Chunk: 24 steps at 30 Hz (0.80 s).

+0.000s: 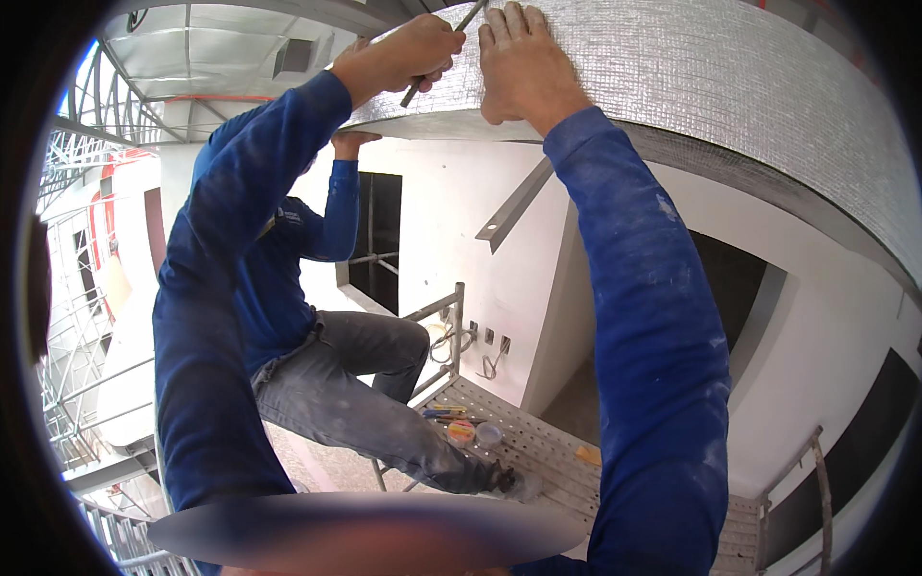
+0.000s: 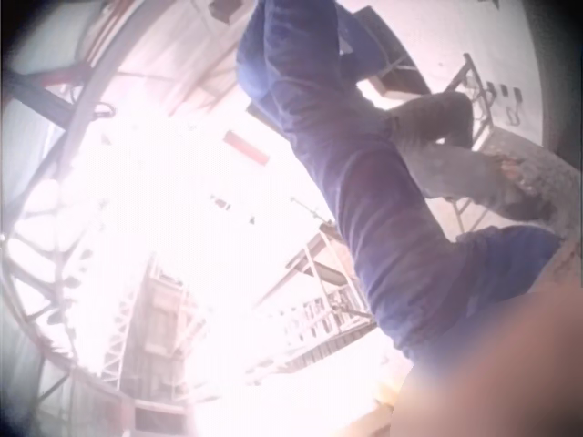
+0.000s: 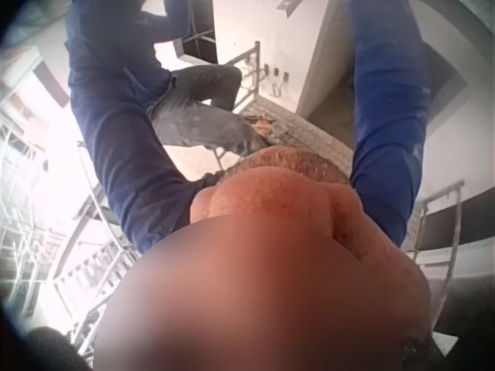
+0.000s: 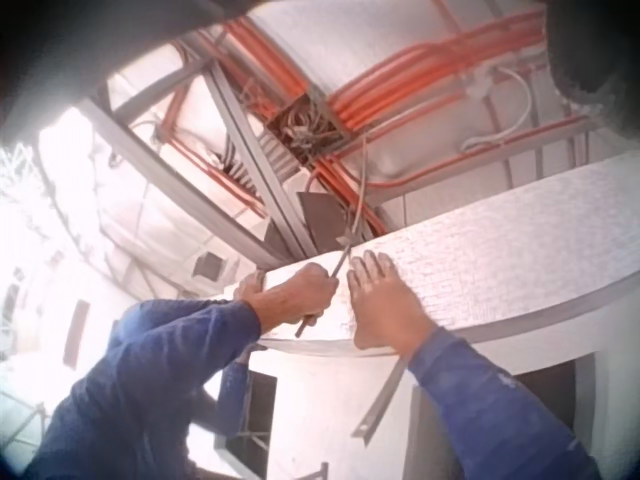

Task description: The person lifts a large silver foil-backed ceiling panel with a coworker and positions it against the ceiling. They then use a utility knife to trim the panel edges and secure it with metal clips and fasteners.

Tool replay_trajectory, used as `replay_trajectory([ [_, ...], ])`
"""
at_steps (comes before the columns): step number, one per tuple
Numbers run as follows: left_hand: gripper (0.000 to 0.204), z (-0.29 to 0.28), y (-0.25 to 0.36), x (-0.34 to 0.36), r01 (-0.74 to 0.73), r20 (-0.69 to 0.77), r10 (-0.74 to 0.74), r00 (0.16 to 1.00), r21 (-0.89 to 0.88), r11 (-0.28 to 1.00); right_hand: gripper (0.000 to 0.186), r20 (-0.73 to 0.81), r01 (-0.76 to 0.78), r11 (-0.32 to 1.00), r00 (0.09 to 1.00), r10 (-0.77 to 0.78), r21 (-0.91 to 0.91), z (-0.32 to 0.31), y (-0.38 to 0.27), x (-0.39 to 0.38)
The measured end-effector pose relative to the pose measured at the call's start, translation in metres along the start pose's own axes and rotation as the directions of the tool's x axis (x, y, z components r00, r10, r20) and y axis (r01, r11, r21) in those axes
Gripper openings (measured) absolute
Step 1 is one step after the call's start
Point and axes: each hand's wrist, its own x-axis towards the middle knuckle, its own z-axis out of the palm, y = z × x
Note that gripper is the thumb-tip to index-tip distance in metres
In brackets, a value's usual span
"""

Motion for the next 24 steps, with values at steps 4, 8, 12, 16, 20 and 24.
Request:
replay_trajectory([
  [4, 0.031, 0.006, -0.007, 0.003, -0.043, -0.018, 0.042, 0.999, -0.075, 0.996, 0.088, 0.046, -0.008, 0.999, 0.999, 0.006, 0.04, 0.003, 0.003, 0.003],
  [8, 0.031, 0.027, -0.01, 0.003, -0.086, -0.06, 0.087, 0.994, 0.011, 0.996, 0.104, 0.108, -0.016, 0.997, 0.994, 0.008, 0.075, 0.005, 0.005, 0.011],
  [12, 0.032, 0.053, -0.014, -0.003, -0.056, -0.283, 0.006, 0.959, -0.168, 0.984, 0.114, 0.185, -0.013, 0.994, 0.983, -0.007, 0.104, -0.008, 0.005, 0.012],
  [16, 0.034, 0.058, -0.021, -0.005, -0.163, -0.344, 0.077, 0.936, -0.231, 0.959, 0.114, 0.244, -0.028, 0.985, 0.97, -0.014, 0.168, -0.033, 0.003, 0.008],
  [20, 0.034, 0.056, -0.021, -0.006, -0.096, -0.289, 0.018, 0.957, -0.258, 0.961, 0.11, 0.202, -0.091, 0.967, 0.979, 0.042, 0.24, -0.048, 0.002, -0.006],
  [24, 0.028, 0.054, -0.015, -0.018, -0.114, -0.276, 0.133, 0.952, 0.083, 0.99, 0.103, 0.14, -0.049, 0.983, 0.99, 0.025, 0.174, -0.045, 0.006, -0.032],
])
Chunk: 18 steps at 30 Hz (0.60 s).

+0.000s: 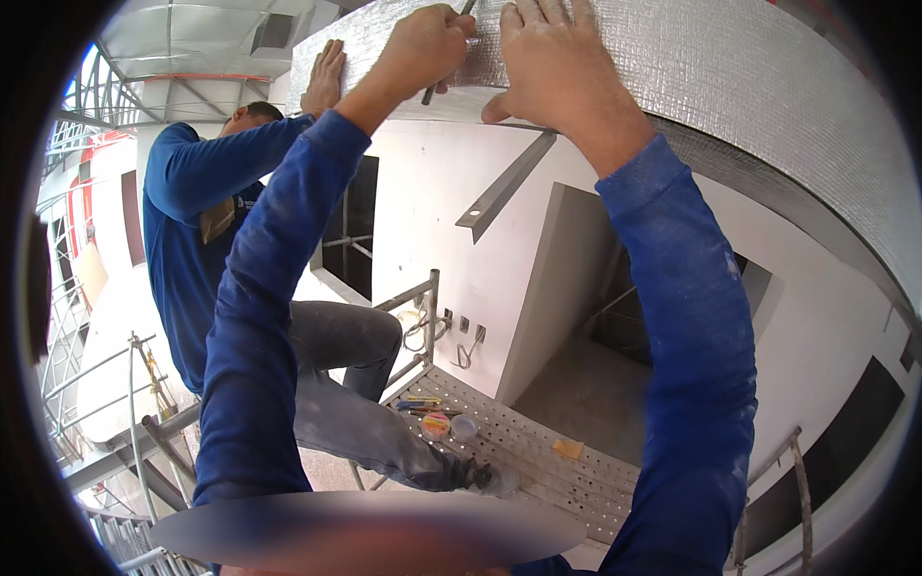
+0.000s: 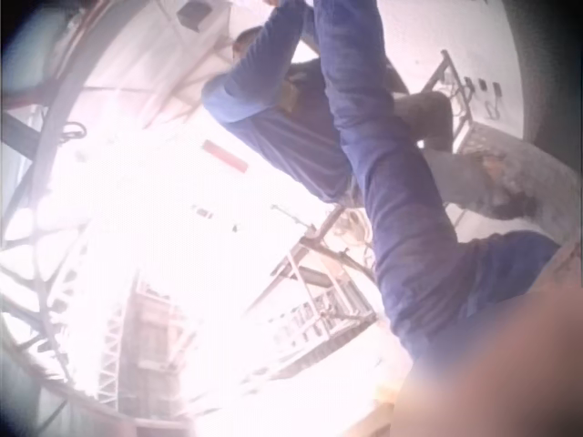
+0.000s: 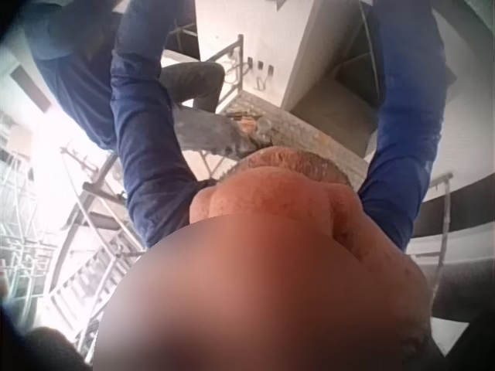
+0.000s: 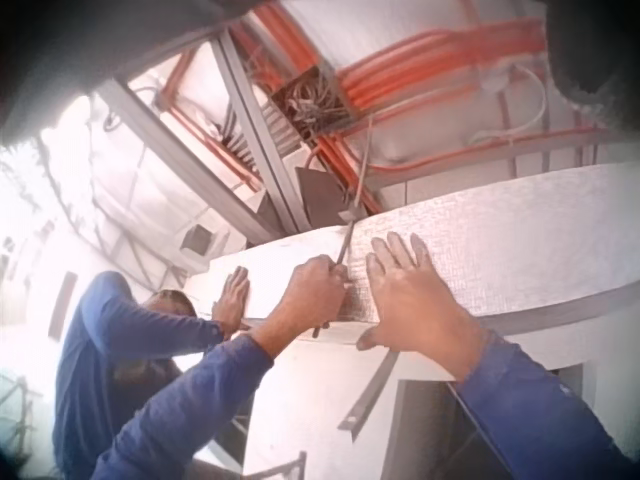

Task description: The person lifts a large silver foil-backed ceiling panel with a coworker and positions it against the ceiling. They then use a utility knife to trim the panel edges and secure it with metal clips and fasteners.

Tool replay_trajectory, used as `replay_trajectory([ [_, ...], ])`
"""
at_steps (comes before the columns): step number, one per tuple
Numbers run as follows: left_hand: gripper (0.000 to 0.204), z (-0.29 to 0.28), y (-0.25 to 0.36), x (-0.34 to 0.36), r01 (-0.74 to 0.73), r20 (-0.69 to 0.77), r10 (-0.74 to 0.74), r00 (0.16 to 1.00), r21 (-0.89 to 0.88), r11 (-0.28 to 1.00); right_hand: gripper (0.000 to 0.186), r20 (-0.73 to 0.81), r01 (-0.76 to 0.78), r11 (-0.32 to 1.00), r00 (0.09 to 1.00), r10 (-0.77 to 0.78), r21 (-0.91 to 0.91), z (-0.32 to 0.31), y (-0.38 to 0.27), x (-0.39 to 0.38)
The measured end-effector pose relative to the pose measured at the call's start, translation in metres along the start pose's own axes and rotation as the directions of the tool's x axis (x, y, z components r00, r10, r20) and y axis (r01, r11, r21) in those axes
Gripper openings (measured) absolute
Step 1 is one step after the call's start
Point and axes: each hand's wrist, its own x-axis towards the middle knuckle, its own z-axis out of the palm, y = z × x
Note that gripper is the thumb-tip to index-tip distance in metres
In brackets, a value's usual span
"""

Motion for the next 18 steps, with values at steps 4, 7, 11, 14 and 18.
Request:
replay_trajectory([
  [4, 0.036, -0.026, 0.0, -0.019, -0.146, 0.116, 0.141, 0.983, 0.04, 0.988, 0.09, -0.062, 0.002, 0.998, 0.998, -0.005, -0.058, 0.005, -0.002, -0.022],
  [7, 0.036, -0.033, -0.01, -0.031, 0.057, 0.135, -0.045, 0.99, -0.086, 0.995, 0.079, -0.075, 0.002, 0.999, 0.997, -0.004, -0.034, -0.001, -0.006, -0.041],
  [11, 0.025, -0.015, -0.043, -0.037, -0.171, -0.228, 0.14, 0.963, -0.122, 0.978, 0.062, -0.141, 0.019, 1.0, 0.99, -0.021, -0.009, -0.002, -0.008, -0.054],
  [14, 0.012, 0.007, -0.075, -0.043, -0.368, -0.517, 0.322, 0.793, 0.015, 0.93, 0.048, -0.252, 0.001, 1.0, 0.968, 0.001, 0.009, 0.007, -0.009, -0.058],
  [18, 0.037, 0.029, -0.102, -0.063, -0.583, -0.441, 0.593, 0.674, 0.176, 0.793, 0.037, -0.408, 0.077, 0.995, 0.908, -0.094, -0.057, 0.025, 0.001, -0.056],
])
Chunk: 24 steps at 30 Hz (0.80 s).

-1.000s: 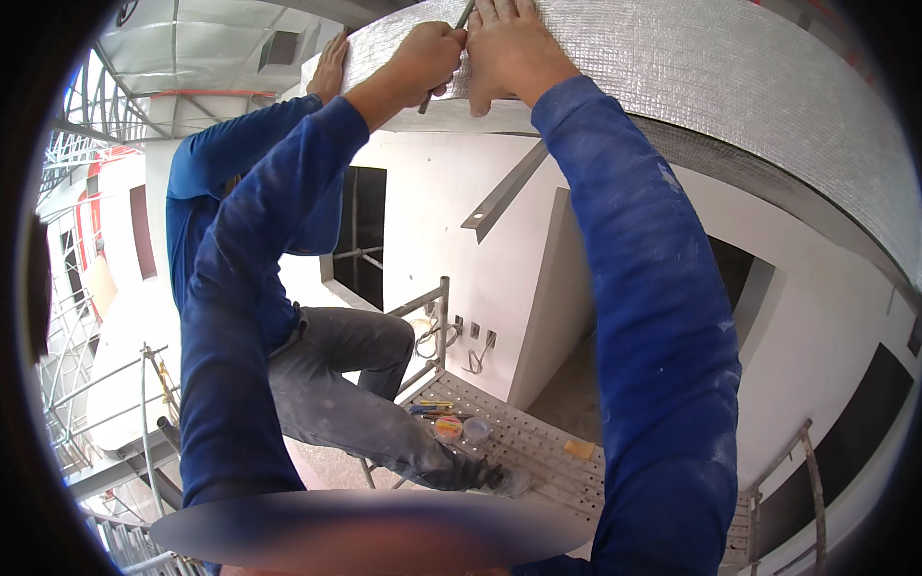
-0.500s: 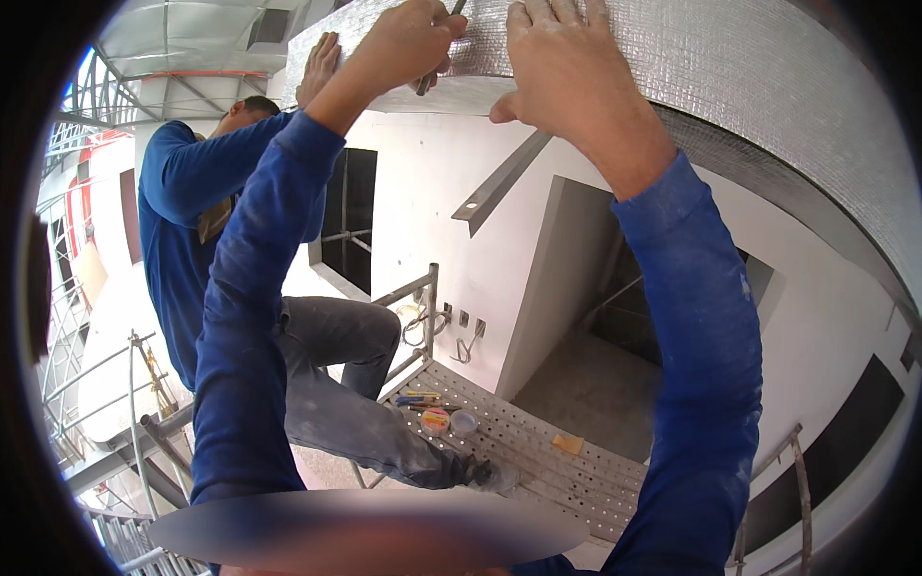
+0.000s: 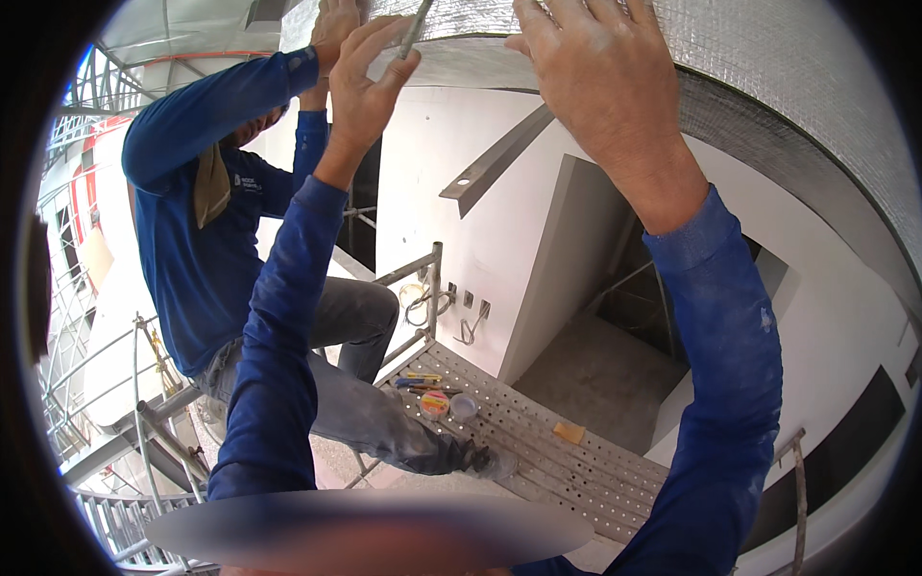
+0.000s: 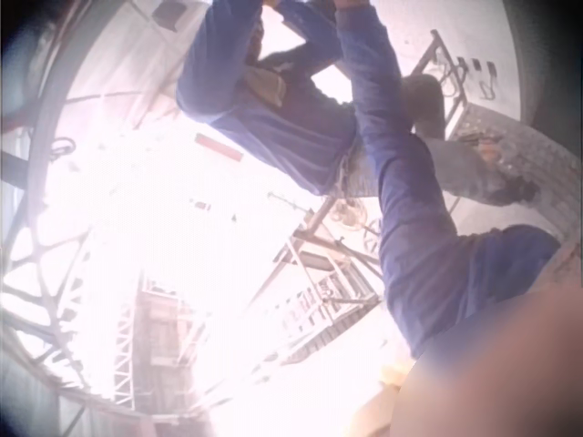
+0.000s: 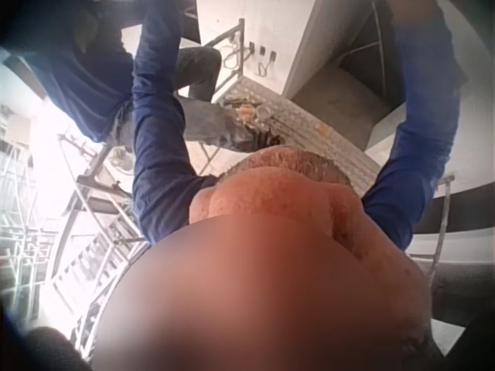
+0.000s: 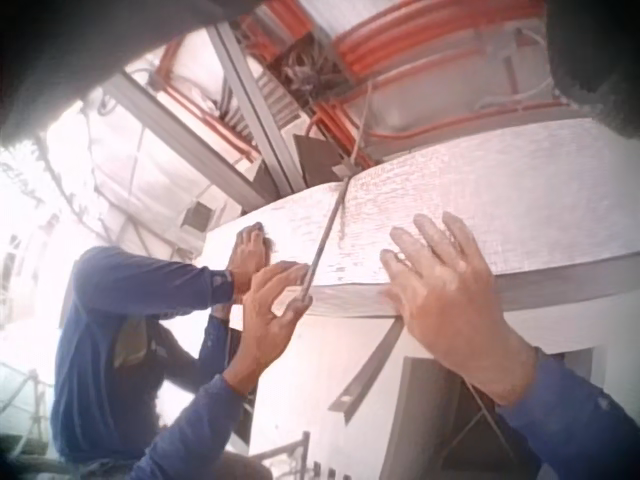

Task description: The person lifts a large silver foil-backed ceiling panel with a coworker and positions it against the ceiling. They then use a utility knife to trim the panel edges and secure it with metal clips and fasteners.

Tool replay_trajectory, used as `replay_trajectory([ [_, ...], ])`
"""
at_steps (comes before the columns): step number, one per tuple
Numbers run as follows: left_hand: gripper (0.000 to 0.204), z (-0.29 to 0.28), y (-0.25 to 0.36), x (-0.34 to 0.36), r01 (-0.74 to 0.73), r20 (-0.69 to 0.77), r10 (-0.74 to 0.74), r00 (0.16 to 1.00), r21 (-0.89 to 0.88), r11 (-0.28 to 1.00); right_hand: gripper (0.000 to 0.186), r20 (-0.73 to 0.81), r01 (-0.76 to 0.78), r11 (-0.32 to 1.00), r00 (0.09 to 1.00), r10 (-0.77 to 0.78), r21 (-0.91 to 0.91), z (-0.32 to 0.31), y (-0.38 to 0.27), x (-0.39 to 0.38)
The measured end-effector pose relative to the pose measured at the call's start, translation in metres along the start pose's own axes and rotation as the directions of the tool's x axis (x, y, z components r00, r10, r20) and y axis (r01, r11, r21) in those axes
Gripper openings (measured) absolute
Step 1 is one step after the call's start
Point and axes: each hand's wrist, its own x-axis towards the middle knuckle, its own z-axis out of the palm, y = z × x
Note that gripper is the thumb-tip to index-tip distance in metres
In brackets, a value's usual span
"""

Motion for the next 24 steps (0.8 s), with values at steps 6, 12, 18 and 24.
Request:
replay_trajectory([
  [6, 0.032, 0.017, -0.004, 0.004, -0.068, -0.134, 0.094, 0.987, 0.183, 0.981, 0.033, -0.196, 0.125, 0.986, 0.97, -0.144, -0.11, 0.028, 0.011, -0.005],
  [12, 0.033, 0.019, -0.01, 0.012, -0.145, -0.16, 0.172, 0.972, 0.169, 0.975, 0.032, -0.121, 0.13, 0.987, 0.983, -0.14, -0.091, 0.019, 0.008, -0.005],
  [18, 0.042, 0.006, 0.015, 0.008, -0.004, 0.03, 0.0, 1.0, 0.138, 0.99, 0.034, -0.09, 0.073, 0.995, 0.993, -0.078, -0.065, 0.002, 0.001, -0.001],
  [24, 0.043, 0.023, 0.006, 0.015, -0.022, -0.034, 0.027, 0.999, 0.14, 0.99, 0.032, -0.089, 0.099, 0.989, 0.99, -0.109, -0.107, 0.007, 0.005, -0.004],
])
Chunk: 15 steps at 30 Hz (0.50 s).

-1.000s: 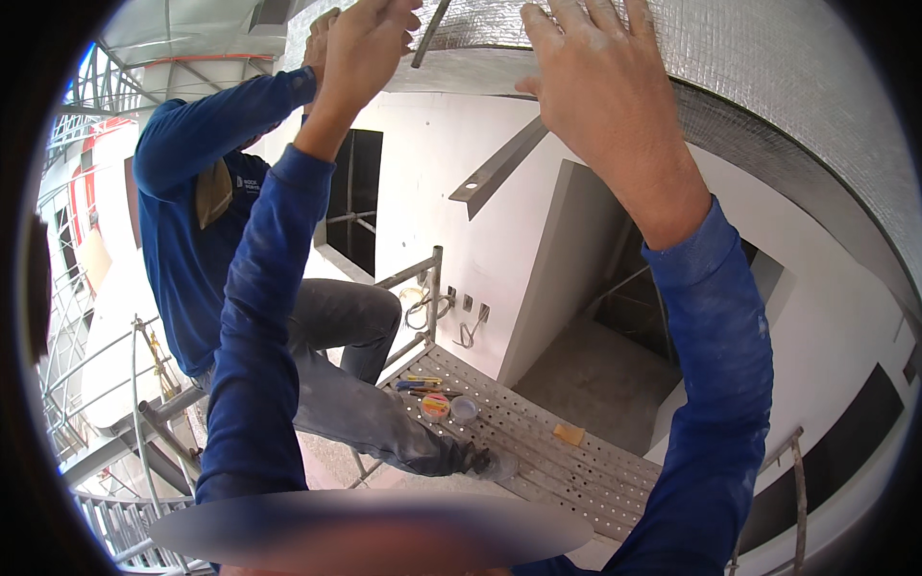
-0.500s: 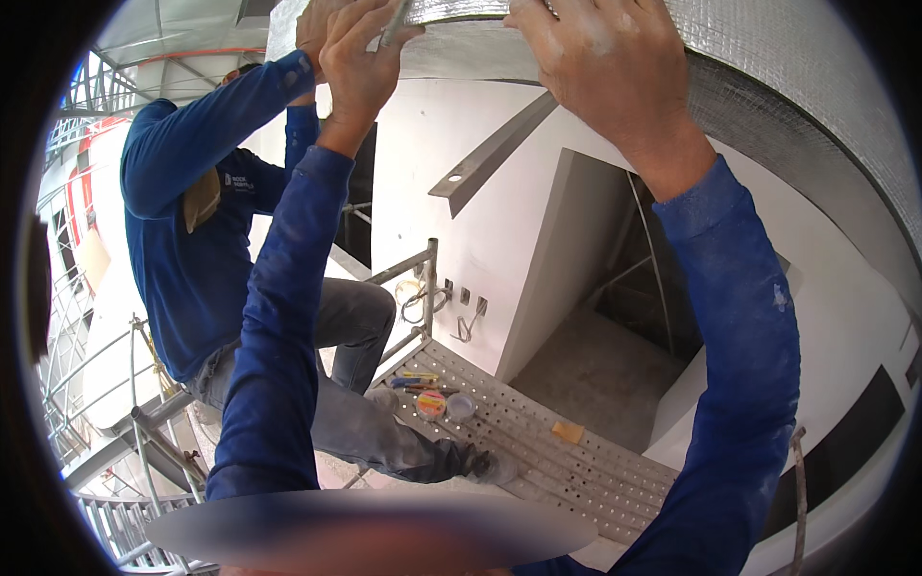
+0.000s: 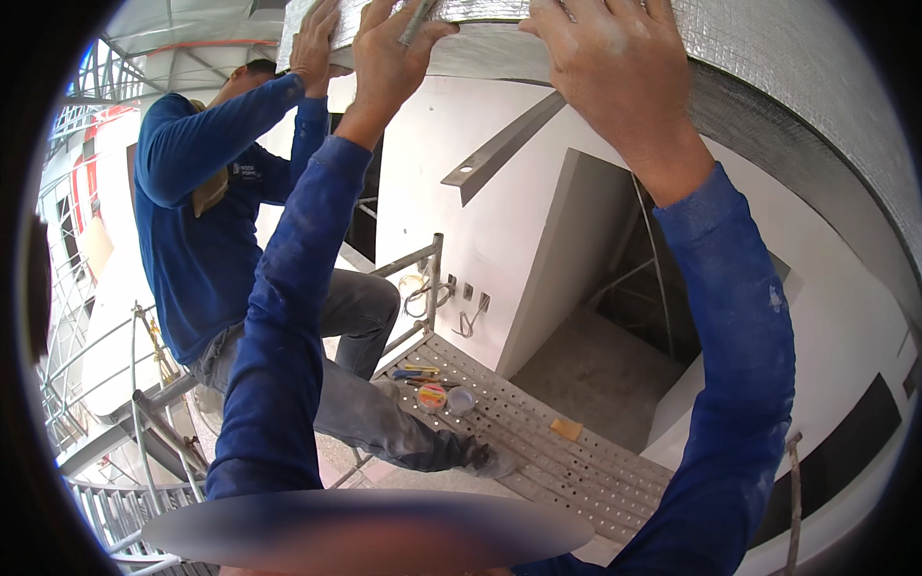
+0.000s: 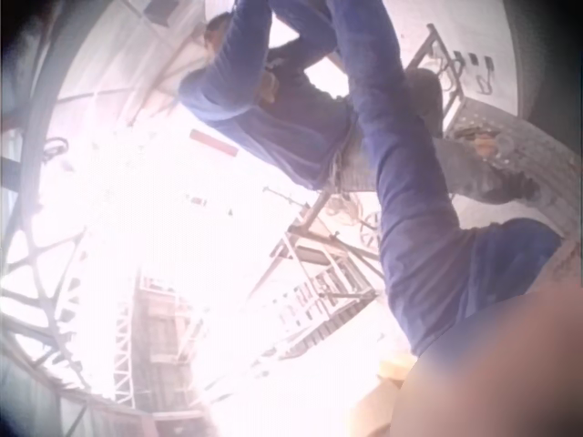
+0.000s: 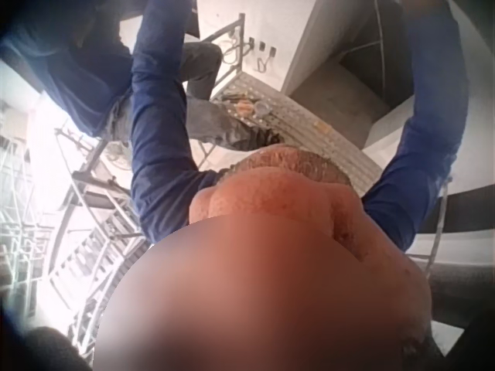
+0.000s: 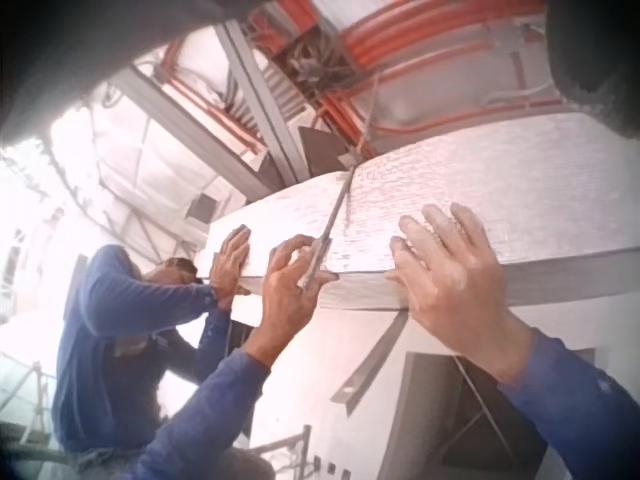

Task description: The person lifts a large silver foil-backed ceiling panel with a coworker and positions it against the ceiling. They then use a utility knife to trim the panel edges and secure it with metal clips and fasteners.

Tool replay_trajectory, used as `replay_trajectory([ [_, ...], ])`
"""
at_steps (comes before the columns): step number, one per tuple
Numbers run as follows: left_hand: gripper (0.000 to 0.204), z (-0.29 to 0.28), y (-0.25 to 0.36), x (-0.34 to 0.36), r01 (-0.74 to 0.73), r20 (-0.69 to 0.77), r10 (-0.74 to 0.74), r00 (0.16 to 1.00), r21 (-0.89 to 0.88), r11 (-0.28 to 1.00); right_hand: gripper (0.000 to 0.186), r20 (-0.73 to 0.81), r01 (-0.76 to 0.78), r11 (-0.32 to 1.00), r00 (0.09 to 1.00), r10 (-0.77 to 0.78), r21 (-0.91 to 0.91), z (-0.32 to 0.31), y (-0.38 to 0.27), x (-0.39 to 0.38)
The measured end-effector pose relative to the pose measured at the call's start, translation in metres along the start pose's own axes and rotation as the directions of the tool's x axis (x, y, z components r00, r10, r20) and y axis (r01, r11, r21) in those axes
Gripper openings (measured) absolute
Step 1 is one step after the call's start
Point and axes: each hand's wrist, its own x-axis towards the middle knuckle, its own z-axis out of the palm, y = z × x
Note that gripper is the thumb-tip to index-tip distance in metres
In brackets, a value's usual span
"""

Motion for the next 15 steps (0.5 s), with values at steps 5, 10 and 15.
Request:
replay_trajectory([
  [5, 0.045, -0.002, -0.006, -0.004, 0.047, 0.034, -0.047, 0.998, -0.018, 0.999, 0.032, 0.005, -0.027, 0.999, 1.0, 0.027, 0.048, -0.001, -0.001, 0.001],
  [10, 0.051, -0.011, -0.005, -0.01, 0.111, 0.118, -0.109, 0.987, -0.013, 0.994, 0.034, 0.031, -0.102, 0.994, 0.994, 0.1, 0.035, -0.02, 0.011, -0.009],
  [15, 0.044, 0.002, -0.015, -0.019, 0.051, 0.058, -0.054, 0.997, 0.049, 0.998, 0.033, 0.001, -0.101, 0.989, 0.995, 0.102, -0.103, -0.06, 0.046, -0.035],
])
